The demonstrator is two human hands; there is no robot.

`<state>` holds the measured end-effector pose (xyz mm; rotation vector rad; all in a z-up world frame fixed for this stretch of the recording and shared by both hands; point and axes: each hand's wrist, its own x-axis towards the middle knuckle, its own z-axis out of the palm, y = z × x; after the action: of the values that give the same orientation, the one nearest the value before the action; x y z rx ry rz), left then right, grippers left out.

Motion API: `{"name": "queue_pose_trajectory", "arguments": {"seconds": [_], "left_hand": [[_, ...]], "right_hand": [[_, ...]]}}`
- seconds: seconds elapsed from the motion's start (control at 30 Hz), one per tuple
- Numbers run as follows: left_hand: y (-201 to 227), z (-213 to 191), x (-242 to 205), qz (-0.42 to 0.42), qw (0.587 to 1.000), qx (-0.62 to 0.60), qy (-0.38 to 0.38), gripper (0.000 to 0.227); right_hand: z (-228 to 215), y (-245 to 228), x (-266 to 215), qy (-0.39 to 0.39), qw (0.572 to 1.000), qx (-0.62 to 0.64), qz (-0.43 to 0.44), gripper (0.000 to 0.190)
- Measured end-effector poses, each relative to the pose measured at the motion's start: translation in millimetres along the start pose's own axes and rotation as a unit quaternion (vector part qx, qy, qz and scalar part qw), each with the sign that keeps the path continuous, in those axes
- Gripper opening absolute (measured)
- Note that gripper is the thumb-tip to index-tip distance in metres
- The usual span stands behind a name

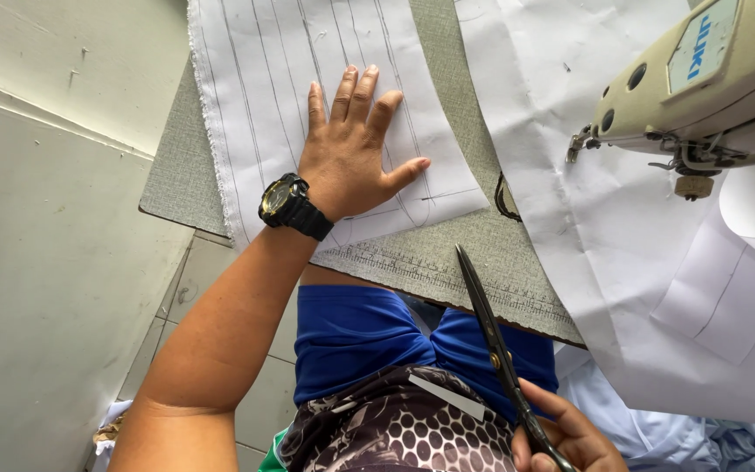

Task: Cutting fabric along marked pattern lines using scissors at a sewing workstation.

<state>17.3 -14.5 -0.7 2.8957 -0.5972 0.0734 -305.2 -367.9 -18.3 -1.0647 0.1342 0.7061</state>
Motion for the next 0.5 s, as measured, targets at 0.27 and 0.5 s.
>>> {"name": "queue_pose_trajectory", "arguments": {"seconds": [0.27,0.5], "left_hand": [[7.5,2.3,-11.0,0.000,1.000,-0.004,-0.007,0.088],[9.8,3.4,-14.8,0.001,1.000,-0.009,-0.001,0.087]], "right_hand": [[28.9,-14.5,16.1,0.040,0.999,-0.007,-0.012,0.076],[35.4,-11.6,16.1,0.059,0.998,-0.004,-0.016,0.079]]}}
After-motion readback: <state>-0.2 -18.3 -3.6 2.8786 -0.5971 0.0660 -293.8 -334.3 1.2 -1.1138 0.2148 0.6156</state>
